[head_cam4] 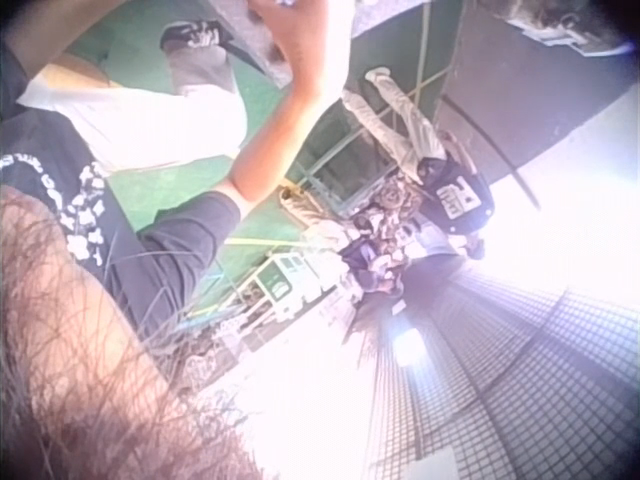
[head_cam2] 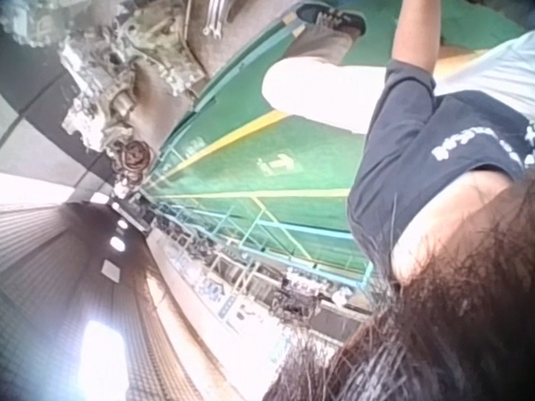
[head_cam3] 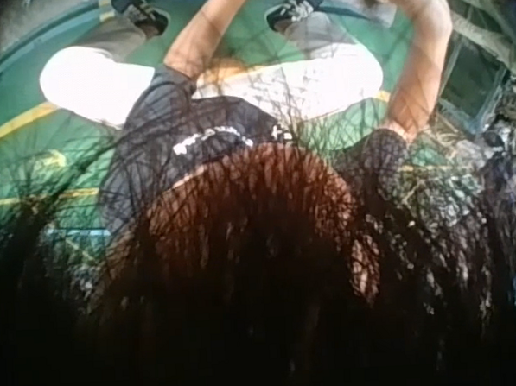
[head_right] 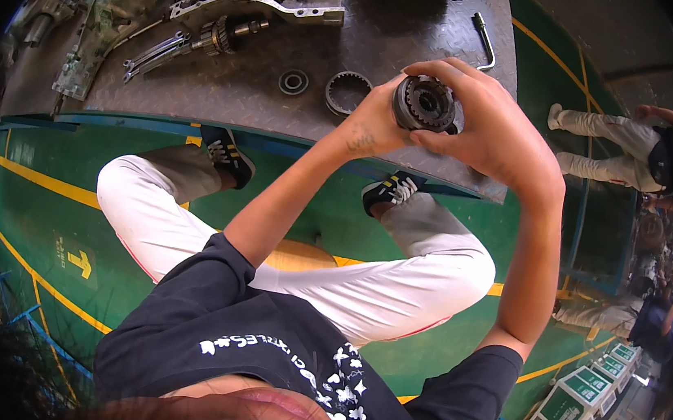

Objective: The person disassembles a mechanical gear assembly by hand, removing various gears and synchronizer rings from a central shaft and placing them on a metal workbench.

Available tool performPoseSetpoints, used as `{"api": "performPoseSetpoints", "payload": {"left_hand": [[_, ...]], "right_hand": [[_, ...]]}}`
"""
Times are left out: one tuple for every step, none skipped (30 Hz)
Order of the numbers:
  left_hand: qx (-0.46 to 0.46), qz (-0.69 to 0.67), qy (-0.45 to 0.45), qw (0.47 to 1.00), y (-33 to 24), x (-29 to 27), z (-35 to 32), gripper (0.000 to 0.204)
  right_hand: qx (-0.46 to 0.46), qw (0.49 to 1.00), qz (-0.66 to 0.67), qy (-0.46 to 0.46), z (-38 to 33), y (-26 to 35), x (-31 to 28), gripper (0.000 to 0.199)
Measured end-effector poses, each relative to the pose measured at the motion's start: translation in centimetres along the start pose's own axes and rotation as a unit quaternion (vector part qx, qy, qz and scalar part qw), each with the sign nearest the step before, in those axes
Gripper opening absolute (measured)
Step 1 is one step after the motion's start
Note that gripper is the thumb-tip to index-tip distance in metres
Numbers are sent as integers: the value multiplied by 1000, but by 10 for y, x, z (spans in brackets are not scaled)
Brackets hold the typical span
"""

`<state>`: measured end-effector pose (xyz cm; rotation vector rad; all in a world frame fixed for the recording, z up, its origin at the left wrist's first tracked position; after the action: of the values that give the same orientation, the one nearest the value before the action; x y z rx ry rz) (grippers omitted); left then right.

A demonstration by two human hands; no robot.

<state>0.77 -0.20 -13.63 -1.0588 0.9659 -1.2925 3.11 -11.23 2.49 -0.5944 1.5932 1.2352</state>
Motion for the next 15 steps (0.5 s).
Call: {"api": "performPoseSetpoints", "payload": {"left_hand": [[5,4,-10,1000,1,0,0,90],[10,8,-20,1000,1,0,0,93],[5,-5,-23,1000,3,1,0,94],[0,-19,-25,1000,5,2,-1,95],[5,-34,-32,999,7,3,-1,96],[-10,-34,-31,999,10,4,-1,97],[-17,-35,-32,999,12,5,-1,98],[-24,-36,-33,999,14,6,-1,99],[2,-29,-38,999,13,5,0,101],[29,-23,-42,998,11,4,2,103],[54,-17,-45,997,9,3,3,105],[45,-15,-37,998,9,3,4,108],[37,-13,-31,999,8,2,4,110],[11,-9,-22,1000,8,2,5,113],[33,-28,-30,999,4,1,3,113]], "right_hand": [[-3,1000,-5,-15,0,0,1,67],[-2,1000,-17,-27,0,0,1,63],[7,999,-16,-31,0,-1,1,63],[20,999,-22,-30,0,-2,2,63],[31,999,-29,-30,1,-3,2,63],[29,999,-29,-27,1,-3,3,64],[28,999,-29,-24,1,-3,3,65],[20,999,-27,-24,1,-2,3,65],[-3,999,-28,-26,1,0,3,66],[-31,999,-27,-30,1,2,2,66],[-42,998,-33,-27,0,3,3,67],[-32,999,-25,-33,0,2,2,68],[-6,999,-25,-32,0,0,2,68],[18,999,-26,-32,0,-1,1,69],[21,998,-34,-47,0,-1,1,71]]}}
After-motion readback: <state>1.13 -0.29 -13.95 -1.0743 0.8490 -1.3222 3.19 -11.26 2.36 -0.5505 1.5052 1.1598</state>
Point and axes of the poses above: each hand's wrist, its own z-axis towards the middle knuckle, its own x-axis out of the palm, y = z × x, the point moved 4 cm from there along z, towards the middle knuckle, and after that the axes turned 4 degrees about -x, right-handed, at the moved point
